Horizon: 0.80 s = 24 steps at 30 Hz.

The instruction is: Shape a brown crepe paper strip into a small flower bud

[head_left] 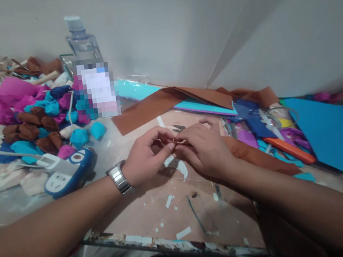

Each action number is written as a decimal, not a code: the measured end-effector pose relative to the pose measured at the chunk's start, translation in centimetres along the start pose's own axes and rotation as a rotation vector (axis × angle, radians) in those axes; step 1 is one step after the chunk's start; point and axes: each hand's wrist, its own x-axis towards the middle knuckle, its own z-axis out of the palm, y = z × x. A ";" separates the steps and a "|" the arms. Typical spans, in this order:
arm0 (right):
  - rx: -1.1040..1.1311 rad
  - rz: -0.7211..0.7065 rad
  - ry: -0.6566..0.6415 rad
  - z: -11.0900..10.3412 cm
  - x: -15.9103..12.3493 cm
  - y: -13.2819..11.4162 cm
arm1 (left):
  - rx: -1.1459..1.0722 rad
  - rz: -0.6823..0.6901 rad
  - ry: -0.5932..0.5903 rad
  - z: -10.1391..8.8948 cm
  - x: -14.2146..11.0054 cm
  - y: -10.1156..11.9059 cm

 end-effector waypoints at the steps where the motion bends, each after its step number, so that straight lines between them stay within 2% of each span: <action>1: 0.009 0.006 0.008 -0.1 0.0 0.0 | -0.021 -0.008 0.002 0.0 0.0 0.0; 8: 0.026 0.010 0.044 -0.4 -0.1 -0.2 | -0.104 -0.085 0.024 0.1 0.1 0.5; 14: 0.013 -0.002 0.091 -0.4 -0.1 -0.3 | -0.106 -0.058 0.010 0.0 0.3 0.5; 21: 0.006 -0.002 0.074 -0.3 -0.1 -0.2 | -0.073 -0.072 0.003 -0.1 0.2 0.3; 24: -0.001 -0.013 0.087 -0.2 -0.1 -0.1 | -0.024 0.007 0.001 -0.2 0.2 0.2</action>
